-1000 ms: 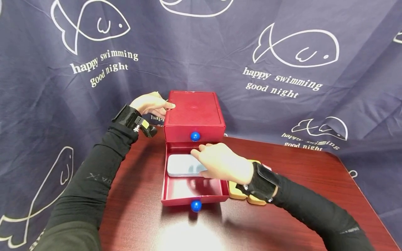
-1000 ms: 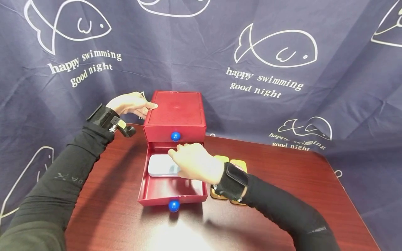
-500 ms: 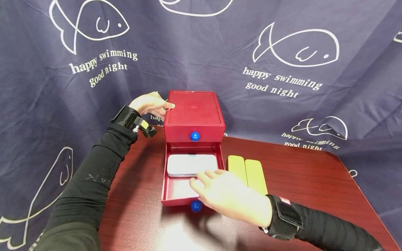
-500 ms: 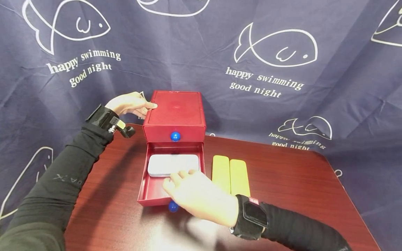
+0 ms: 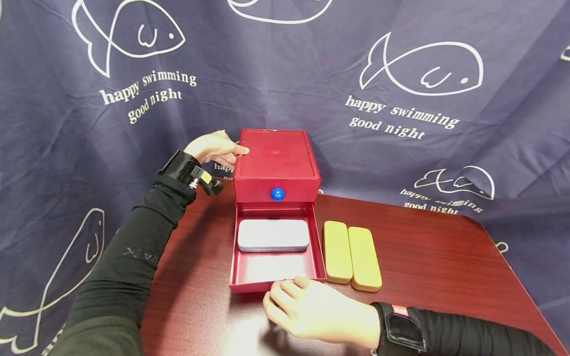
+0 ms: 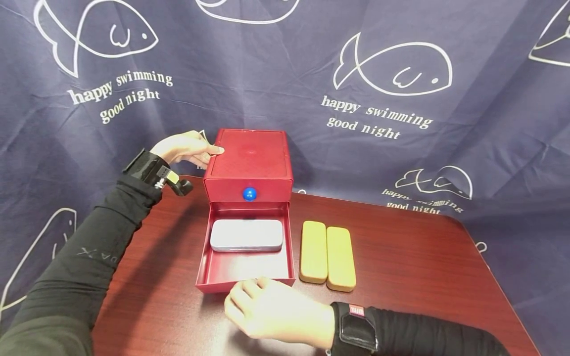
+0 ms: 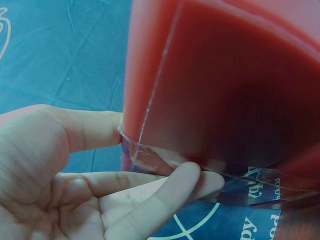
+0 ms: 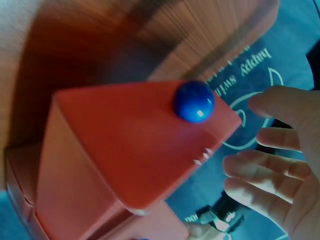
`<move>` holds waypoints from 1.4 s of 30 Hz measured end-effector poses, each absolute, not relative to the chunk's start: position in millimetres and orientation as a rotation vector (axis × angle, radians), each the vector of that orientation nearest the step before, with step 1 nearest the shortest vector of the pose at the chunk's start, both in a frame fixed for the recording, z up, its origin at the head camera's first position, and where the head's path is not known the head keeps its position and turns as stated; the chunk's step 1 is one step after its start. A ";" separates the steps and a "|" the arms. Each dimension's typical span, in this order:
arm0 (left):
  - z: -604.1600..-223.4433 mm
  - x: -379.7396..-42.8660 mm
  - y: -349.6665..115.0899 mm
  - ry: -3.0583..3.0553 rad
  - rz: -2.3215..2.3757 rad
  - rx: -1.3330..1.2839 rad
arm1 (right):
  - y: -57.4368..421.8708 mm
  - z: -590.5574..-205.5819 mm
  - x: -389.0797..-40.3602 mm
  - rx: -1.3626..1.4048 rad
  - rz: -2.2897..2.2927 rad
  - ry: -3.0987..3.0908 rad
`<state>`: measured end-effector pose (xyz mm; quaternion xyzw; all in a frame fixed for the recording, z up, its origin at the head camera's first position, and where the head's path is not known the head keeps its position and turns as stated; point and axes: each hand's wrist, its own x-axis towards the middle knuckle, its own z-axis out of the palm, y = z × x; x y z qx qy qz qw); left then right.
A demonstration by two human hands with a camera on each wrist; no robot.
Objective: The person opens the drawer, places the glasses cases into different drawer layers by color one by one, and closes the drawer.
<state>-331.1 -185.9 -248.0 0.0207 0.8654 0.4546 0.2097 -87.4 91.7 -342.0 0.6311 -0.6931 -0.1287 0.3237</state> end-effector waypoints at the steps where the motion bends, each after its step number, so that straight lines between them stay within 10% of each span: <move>1: -248.0 -331.1 -185.8 2.406 1.262 0.060 | 92.3 -344.8 -87.1 1.662 -0.331 -1.826; 42: -250.7 -330.3 -185.6 2.378 1.322 0.063 | 72.2 -382.2 -102.9 1.542 -0.500 -1.752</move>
